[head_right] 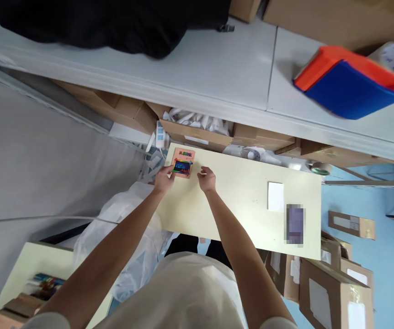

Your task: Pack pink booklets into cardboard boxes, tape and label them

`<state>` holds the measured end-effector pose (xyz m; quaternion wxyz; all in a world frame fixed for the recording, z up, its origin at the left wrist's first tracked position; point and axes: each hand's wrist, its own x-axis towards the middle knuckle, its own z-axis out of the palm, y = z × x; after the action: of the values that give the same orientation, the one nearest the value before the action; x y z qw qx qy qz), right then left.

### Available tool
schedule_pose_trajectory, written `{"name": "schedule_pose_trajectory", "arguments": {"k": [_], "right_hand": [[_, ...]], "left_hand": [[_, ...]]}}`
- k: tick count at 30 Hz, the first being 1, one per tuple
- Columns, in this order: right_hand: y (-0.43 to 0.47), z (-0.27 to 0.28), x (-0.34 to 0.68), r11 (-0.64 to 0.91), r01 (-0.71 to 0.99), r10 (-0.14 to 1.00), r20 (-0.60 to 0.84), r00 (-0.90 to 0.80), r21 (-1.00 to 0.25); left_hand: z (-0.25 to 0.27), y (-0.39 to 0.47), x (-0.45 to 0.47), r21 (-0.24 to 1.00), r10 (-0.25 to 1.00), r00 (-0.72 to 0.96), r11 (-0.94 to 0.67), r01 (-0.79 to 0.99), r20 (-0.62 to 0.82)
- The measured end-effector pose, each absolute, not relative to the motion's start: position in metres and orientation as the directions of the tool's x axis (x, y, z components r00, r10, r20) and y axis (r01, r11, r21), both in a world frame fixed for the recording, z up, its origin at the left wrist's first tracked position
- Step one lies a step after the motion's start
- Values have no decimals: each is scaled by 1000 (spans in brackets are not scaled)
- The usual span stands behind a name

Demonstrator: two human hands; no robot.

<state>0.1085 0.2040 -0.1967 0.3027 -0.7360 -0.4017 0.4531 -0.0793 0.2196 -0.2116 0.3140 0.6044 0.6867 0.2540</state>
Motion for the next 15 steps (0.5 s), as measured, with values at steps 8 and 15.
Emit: {"name": "schedule_pose_trajectory", "arguments": {"k": [8, 15], "right_hand": [[150, -39, 242, -85, 403, 927, 75, 366, -911], [255, 77, 404, 78, 599, 693, 475, 543, -797]], "left_hand": [[-97, 220, 30, 964, 965, 261, -68, 257, -2], [27, 263, 174, 966, 896, 365, -217, -138, 254]]}}
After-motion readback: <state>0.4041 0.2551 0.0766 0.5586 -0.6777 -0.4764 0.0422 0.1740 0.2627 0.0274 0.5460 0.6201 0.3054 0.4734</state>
